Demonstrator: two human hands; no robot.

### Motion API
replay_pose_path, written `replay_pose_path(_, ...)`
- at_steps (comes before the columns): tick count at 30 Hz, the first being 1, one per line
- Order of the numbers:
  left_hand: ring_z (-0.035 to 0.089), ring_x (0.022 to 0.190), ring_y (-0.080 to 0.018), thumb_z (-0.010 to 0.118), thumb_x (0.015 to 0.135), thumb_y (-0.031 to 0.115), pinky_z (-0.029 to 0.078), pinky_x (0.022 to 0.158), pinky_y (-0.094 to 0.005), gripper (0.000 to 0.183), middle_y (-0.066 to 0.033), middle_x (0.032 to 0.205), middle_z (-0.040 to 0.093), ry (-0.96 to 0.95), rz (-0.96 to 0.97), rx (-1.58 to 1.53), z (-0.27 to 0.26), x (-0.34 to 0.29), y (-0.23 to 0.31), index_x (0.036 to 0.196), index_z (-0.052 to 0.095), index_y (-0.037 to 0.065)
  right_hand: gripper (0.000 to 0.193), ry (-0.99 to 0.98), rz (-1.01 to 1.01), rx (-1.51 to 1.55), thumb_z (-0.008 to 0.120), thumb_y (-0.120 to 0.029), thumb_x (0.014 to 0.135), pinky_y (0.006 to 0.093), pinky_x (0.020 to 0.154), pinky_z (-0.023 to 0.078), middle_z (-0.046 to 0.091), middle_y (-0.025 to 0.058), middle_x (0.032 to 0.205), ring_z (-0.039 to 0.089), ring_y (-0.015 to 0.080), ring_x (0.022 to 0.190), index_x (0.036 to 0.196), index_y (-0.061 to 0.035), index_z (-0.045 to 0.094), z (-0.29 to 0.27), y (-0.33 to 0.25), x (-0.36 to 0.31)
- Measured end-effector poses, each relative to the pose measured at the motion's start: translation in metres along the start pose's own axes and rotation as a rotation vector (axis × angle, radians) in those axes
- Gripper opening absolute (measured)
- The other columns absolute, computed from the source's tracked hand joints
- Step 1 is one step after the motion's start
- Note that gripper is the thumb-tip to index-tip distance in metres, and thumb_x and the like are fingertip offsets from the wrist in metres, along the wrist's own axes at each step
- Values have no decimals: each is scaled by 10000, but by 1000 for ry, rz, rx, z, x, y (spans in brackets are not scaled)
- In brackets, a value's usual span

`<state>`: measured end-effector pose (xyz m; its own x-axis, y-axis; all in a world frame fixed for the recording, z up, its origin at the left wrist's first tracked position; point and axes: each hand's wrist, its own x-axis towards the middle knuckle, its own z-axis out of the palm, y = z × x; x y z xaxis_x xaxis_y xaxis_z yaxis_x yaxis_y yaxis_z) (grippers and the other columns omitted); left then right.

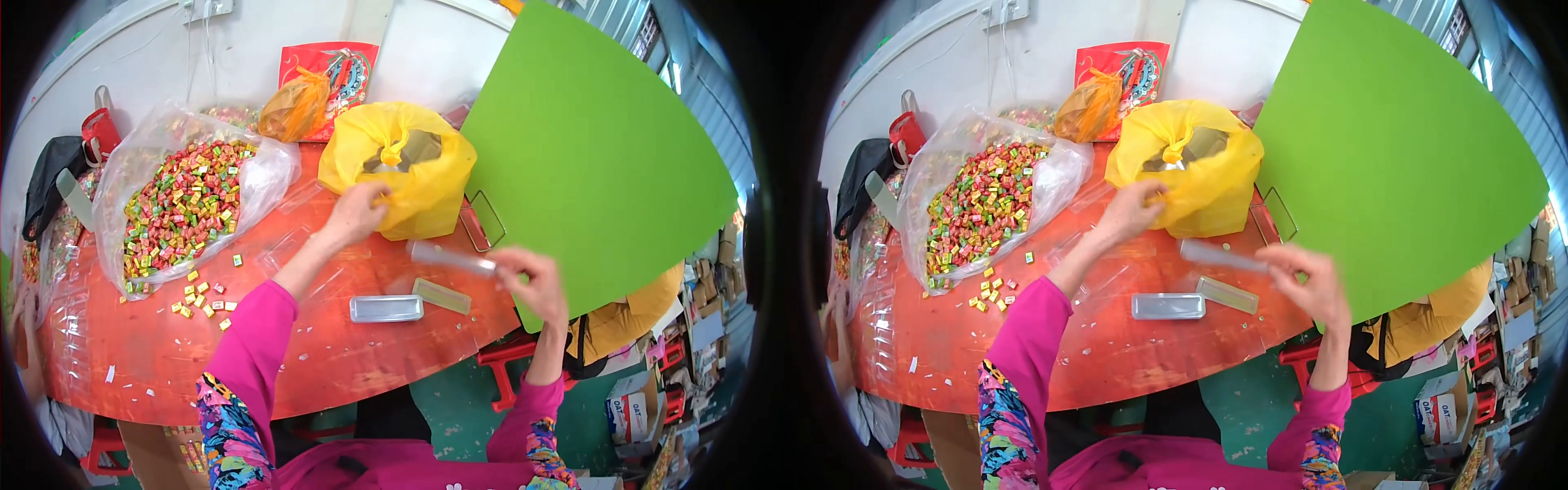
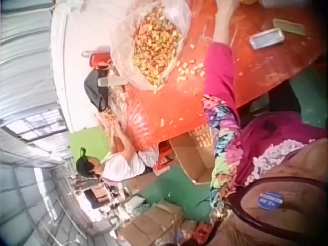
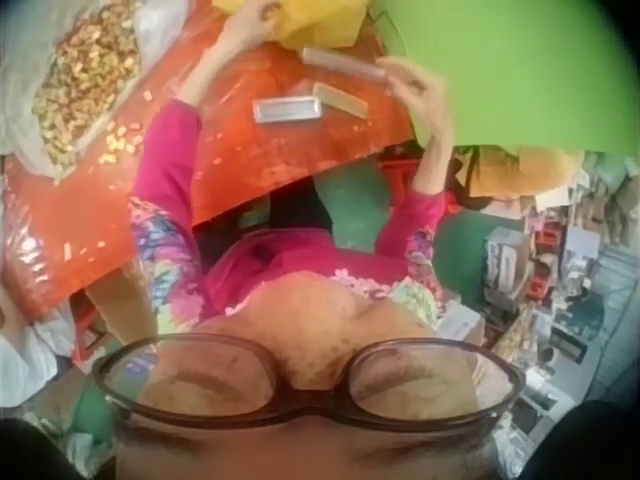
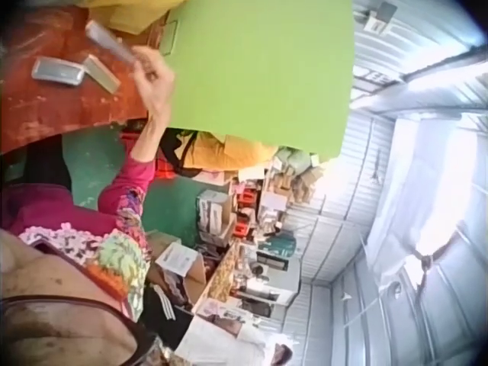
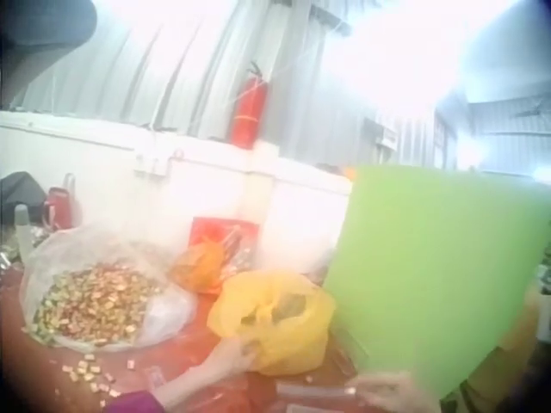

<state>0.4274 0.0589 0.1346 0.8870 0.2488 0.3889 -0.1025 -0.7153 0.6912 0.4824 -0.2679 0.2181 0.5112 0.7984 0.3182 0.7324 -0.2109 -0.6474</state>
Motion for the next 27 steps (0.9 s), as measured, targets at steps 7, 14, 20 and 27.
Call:
replay_pose_path(7,645,881,-394,600,839,99,523,745,-452,176,-150,946,691,21,436,-30,26,-10,42,994,664,46,121,-97,-206,-216,652,3,861,325,631,495,635,94,822,639,199,758,967,-36,698,79,16,-9)
replay_pose_path(14,632,828,-330,600,817,68,472,713,-432,87,-128,798,621,-157,454,249,58,-33,37,898,626,87,155,152,-285,-194,653,-75,874,378,683,521,661,170,886,662,300,779,1000,11,685,72,2,125)
replay_pose_path(20,618,829,-277,571,820,42,451,733,-403,176,-83,822,627,-197,491,253,69,-31,42,979,599,112,449,63,241,-770,744,-306,794,485,844,522,667,273,997,653,414,963,1048,49,637,102,127,233)
replay_pose_path(27,666,831,-311,588,750,9,485,669,-422,157,-105,821,656,-5,586,194,81,-35,14,892,610,73,572,170,186,-597,701,-324,788,442,793,546,685,230,1061,678,328,981,1212,44,594,91,158,257)
